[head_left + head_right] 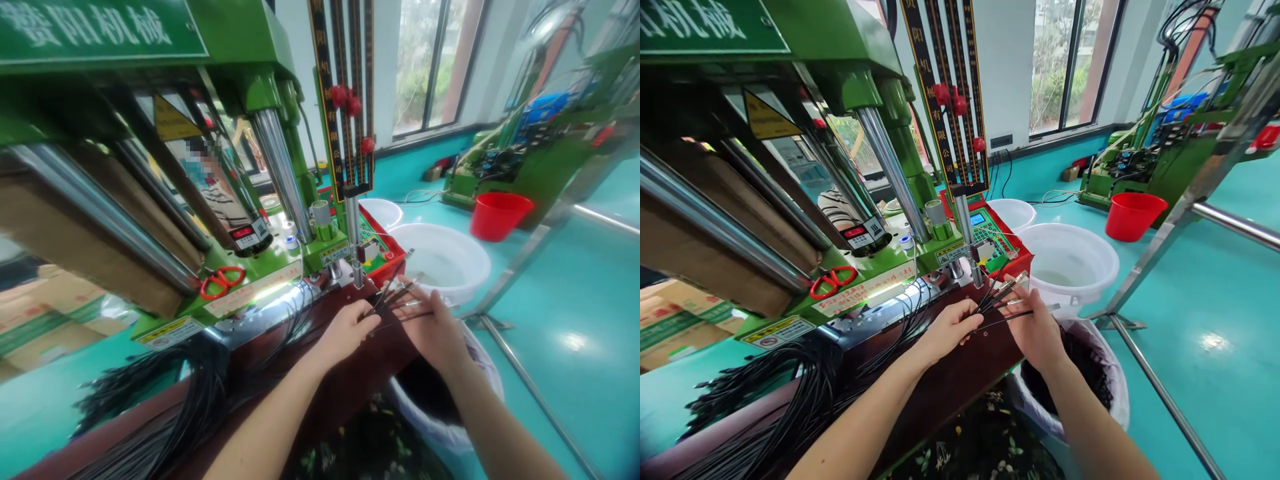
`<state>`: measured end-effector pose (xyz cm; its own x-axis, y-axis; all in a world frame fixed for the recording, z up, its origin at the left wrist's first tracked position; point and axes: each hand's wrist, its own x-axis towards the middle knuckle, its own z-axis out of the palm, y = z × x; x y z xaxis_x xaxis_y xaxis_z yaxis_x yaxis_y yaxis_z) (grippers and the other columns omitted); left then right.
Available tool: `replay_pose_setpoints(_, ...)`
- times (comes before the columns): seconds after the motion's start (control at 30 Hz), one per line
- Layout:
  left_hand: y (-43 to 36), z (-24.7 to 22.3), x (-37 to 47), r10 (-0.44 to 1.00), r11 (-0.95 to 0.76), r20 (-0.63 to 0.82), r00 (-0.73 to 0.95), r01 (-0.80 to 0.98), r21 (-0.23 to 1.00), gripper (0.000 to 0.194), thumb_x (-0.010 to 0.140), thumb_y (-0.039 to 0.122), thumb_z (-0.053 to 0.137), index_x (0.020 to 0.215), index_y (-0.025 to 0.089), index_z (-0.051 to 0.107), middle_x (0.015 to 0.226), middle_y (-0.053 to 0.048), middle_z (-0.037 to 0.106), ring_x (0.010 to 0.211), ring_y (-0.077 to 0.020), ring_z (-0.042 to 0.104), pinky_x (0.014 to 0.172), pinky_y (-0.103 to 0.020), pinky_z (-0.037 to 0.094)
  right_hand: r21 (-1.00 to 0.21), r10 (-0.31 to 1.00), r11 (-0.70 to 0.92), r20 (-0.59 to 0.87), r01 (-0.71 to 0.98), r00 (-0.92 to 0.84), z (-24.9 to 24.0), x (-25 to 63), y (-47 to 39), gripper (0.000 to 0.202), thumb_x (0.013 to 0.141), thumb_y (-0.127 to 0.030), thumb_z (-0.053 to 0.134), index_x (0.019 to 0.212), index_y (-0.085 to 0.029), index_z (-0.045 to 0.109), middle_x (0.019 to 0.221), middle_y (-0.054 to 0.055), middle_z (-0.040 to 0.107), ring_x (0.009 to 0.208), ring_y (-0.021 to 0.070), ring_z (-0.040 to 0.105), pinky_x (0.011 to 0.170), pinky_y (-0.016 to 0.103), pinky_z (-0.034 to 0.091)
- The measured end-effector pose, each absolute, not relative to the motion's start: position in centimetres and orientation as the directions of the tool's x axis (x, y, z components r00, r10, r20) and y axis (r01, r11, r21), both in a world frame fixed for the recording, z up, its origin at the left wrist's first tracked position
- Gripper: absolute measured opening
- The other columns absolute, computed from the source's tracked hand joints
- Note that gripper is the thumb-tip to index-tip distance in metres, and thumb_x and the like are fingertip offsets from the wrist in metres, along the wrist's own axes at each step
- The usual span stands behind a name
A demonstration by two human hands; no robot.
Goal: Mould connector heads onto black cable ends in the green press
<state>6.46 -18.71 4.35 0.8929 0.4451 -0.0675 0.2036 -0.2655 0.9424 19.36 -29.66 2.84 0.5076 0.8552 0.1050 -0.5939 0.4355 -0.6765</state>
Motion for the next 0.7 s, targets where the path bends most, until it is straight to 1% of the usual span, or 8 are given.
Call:
replay_pose_setpoints(0.07, -18.4, 4.1, 6.8, 0.485, -0.292, -0.041, 0.873, 0.206, 0.934, 0.022, 0.080, 0.035, 0.046, 0.067, 0.018, 0.044, 0.057, 0.005, 0.047, 0.049, -0.0066, 0.044, 0.047, -0.018, 0.035, -0.737, 0.833, 0.424, 0.088, -0.526, 0.547, 2.3, 19.6, -29.8, 0.042, 0.082, -0.052, 0.047, 0.109, -0.022, 0.060, 0.110, 0.008, 0.062, 0.102, 0.0246, 0.055, 0.093, 0.044, 0.039)
replay_pose_setpoints(0.13, -18.0, 3.7, 7.2, 0.511, -0.321, -0.026, 0.859, 0.219, 0.922, 0.022, 0.080, 0.035, 0.045, 0.066, 0.018, 0.044, 0.058, 0.005, 0.049, 0.049, -0.0070, 0.046, 0.048, -0.018, 0.036, -0.820, 0.780, 0.394, 0.059, -0.415, 0.623, 1.9, 19.9, -30.3, 0.034, 0.081, -0.047, 0.052, 0.104, -0.024, 0.061, 0.094, 0.004, 0.066, 0.090, 0.0199, 0.059, 0.087, 0.036, 0.043)
replay_pose_setpoints(0.27, -17.5, 2.5, 8.2, 0.541, -0.432, 0.005, 0.841, 0.272, 0.860, 0.028, 0.085, 0.036, 0.038, 0.068, 0.018, 0.049, 0.061, 0.003, 0.056, 0.048, -0.0076, 0.050, 0.052, -0.020, 0.040, -0.895, 0.706, 0.331, 0.025, -0.298, 0.708, 1.4, 20.1, -31.4, 0.014, 0.078, -0.036, 0.061, 0.077, -0.022, 0.064, 0.059, -0.003, 0.056, 0.057, 0.0104, 0.052, 0.054, 0.020, 0.044)
replay_pose_setpoints(0.4, -17.4, 1.3, 9.0, 0.558, -0.711, 0.144, 0.817, 0.381, 0.591, 0.032, 0.090, 0.034, 0.030, 0.084, 0.019, 0.058, 0.064, 0.000, 0.061, 0.054, -0.0110, 0.055, 0.062, -0.023, 0.043, -0.909, 0.696, 0.299, -0.001, -0.291, 0.718, 1.6, 19.9, -31.8, 0.019, 0.075, -0.037, 0.063, 0.071, -0.018, 0.064, 0.053, -0.003, 0.050, 0.043, 0.0070, 0.044, 0.037, 0.017, 0.035)
replay_pose_setpoints(0.5, -17.5, 1.1, 9.0, 0.509, -0.851, 0.357, 0.783, 0.395, 0.347, 0.031, 0.091, 0.028, 0.031, 0.106, 0.019, 0.056, 0.093, -0.007, 0.065, 0.081, -0.0167, 0.059, 0.073, -0.027, 0.044, -0.905, 0.708, 0.297, -0.006, -0.305, 0.707, 1.8, 19.7, -31.6, 0.021, 0.076, -0.037, 0.062, 0.076, -0.017, 0.066, 0.051, -0.004, 0.047, 0.038, 0.0061, 0.041, 0.033, 0.017, 0.032)
replay_pose_setpoints(0.57, -17.9, 1.1, 8.7, 0.454, -0.890, 0.490, 0.744, 0.354, 0.286, 0.031, 0.091, 0.026, 0.032, 0.111, 0.019, 0.054, 0.106, -0.009, 0.061, 0.093, -0.0185, 0.056, 0.081, -0.030, 0.043, -0.899, 0.716, 0.300, -0.010, -0.320, 0.698, 2.0, 19.6, -31.5, 0.022, 0.076, -0.035, 0.061, 0.090, -0.019, 0.065, 0.054, -0.004, 0.049, 0.038, 0.0062, 0.042, 0.034, 0.018, 0.033)
replay_pose_setpoints(0.63, -18.7, 1.2, 8.4, 0.402, -0.915, 0.529, 0.747, 0.312, 0.256, 0.031, 0.091, 0.026, 0.033, 0.110, 0.017, 0.055, 0.102, -0.011, 0.062, 0.092, -0.0190, 0.056, 0.083, -0.032, 0.043, -0.895, 0.746, 0.289, -0.013, -0.341, 0.665, 2.3, 19.6, -31.5, 0.031, 0.075, -0.033, 0.063, 0.104, -0.022, 0.062, 0.056, -0.005, 0.050, 0.039, 0.0065, 0.041, 0.035, 0.019, 0.033)
replay_pose_setpoints(0.7, -19.6, 1.4, 8.0, 0.379, -0.921, 0.446, 0.811, 0.281, 0.271, 0.032, 0.091, 0.027, 0.030, 0.106, 0.016, 0.056, 0.091, -0.010, 0.064, 0.084, -0.0179, 0.058, 0.077, -0.030, 0.044, -0.900, 0.798, 0.263, 0.000, -0.347, 0.603, 2.5, 19.6, -31.4, 0.039, 0.072, -0.033, 0.066, 0.110, -0.025, 0.059, 0.056, -0.005, 0.048, 0.040, 0.0070, 0.039, 0.036, 0.019, 0.032)
